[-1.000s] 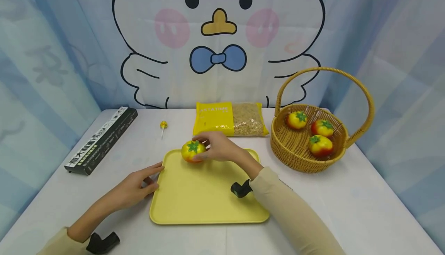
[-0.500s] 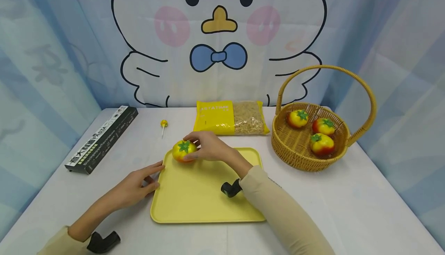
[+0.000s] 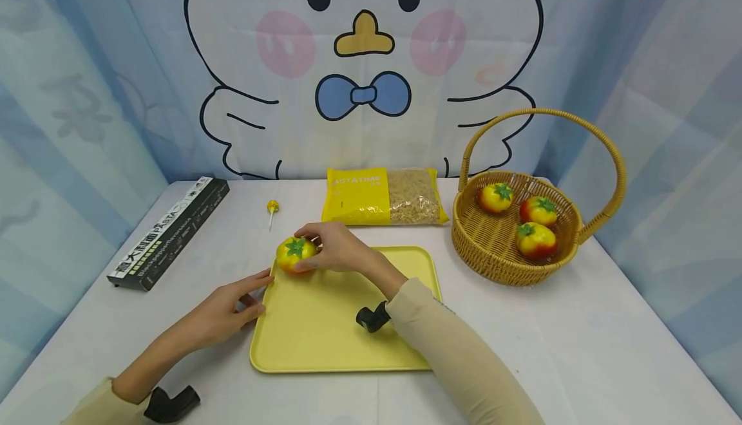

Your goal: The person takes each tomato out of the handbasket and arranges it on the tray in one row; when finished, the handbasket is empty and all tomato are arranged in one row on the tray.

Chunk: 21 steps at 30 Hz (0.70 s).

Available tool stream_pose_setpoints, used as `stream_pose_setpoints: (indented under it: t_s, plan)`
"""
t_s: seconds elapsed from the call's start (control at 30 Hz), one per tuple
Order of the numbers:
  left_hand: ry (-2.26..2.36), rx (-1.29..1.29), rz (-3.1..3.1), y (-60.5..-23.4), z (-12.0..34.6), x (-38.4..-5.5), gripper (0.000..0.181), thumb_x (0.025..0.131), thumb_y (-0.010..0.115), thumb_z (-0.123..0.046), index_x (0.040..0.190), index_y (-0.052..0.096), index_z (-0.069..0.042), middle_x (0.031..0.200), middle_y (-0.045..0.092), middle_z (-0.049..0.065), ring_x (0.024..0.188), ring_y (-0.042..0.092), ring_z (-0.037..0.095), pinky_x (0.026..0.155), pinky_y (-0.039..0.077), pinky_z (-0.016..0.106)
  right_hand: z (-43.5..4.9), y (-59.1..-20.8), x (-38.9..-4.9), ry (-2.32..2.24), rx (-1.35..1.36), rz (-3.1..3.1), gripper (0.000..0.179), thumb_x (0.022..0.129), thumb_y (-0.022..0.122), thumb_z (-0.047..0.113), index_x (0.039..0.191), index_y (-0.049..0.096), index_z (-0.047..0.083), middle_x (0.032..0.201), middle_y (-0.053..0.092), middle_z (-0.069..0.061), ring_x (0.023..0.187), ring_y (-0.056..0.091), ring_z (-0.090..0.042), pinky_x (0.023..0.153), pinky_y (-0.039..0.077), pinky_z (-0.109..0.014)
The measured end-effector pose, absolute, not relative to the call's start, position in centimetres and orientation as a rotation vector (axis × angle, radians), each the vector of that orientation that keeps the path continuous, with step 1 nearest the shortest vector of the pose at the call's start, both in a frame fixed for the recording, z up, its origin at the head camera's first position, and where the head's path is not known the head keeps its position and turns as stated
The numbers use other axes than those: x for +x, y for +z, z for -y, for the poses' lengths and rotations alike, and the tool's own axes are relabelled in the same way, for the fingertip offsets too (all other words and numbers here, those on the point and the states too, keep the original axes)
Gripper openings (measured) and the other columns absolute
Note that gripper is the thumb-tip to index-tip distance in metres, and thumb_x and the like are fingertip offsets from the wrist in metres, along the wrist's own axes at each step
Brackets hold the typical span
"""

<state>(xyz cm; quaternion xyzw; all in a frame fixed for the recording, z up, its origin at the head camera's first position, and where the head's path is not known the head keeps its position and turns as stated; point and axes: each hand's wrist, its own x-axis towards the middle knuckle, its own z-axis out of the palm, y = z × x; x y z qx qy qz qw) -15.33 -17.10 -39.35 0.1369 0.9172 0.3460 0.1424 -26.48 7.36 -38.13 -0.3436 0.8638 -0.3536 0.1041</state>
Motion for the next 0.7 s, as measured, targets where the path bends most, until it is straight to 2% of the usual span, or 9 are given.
stream_pose_setpoints:
  t_s: [0.7]
  plan:
    - [0.993, 0.408, -2.653, -39.47, 17.14, -15.37, 0.059, 0.101, 0.068, -0.006, 0.157, 0.048, 0.0, 0.171, 0.037, 0.018, 0.098, 0.062, 0.013, 0.079, 0.053, 0.025, -6.4, -37.85, -26.49, -0.985, -1.005, -2.567, 0.056, 0.092, 0.084, 0.024, 0.142, 0.064, 0.008, 0.143, 0.07, -0.011, 0.124, 0.069, -0.027, 0.102, 0.06, -0.034]
